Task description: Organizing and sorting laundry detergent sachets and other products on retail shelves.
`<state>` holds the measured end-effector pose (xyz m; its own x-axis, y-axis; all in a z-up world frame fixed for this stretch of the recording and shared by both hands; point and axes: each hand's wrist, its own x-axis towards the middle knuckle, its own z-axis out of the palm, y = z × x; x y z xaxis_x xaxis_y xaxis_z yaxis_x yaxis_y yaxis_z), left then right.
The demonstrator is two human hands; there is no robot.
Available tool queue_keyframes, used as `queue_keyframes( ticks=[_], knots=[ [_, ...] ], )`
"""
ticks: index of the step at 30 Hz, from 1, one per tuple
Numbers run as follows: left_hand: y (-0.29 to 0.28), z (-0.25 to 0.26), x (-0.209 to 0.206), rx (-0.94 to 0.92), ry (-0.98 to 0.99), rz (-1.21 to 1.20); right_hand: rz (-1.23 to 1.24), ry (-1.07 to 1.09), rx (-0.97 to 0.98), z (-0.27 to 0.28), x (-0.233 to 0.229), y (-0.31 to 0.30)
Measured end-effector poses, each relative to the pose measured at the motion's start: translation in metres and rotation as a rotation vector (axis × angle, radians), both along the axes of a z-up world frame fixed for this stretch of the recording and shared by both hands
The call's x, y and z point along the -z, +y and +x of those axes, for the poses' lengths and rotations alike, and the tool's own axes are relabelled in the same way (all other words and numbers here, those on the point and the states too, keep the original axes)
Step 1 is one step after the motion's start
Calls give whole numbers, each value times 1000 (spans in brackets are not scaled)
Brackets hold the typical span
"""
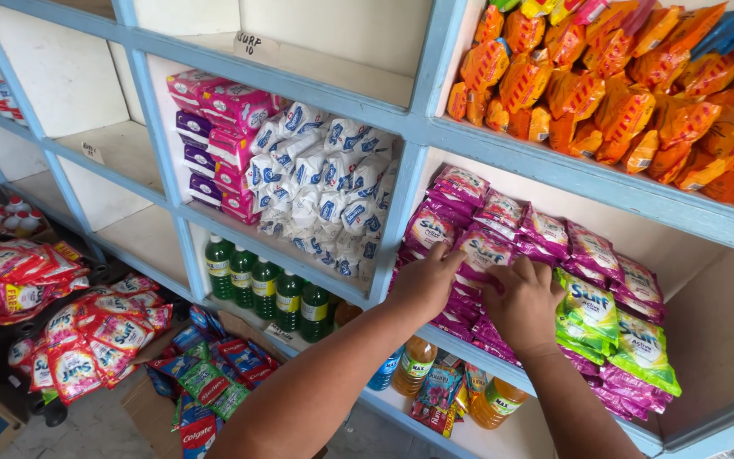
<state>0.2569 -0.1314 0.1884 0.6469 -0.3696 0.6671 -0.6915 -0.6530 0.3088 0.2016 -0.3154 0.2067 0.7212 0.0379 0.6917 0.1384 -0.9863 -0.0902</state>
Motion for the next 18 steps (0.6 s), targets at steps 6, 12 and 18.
queue_keyframes(
  ticks=[6, 12, 18],
  knots=[
    [-1, -11, -8, -21, -30, 51, -275, -137, 17, -7, -1, 16],
    [-1, -3, 3, -10, -142, 49, -343, -169, 31, 11, 6, 2],
    [-9, 2, -5, -80, -103, 110, -314, -212, 13, 12, 8, 5]
  ],
)
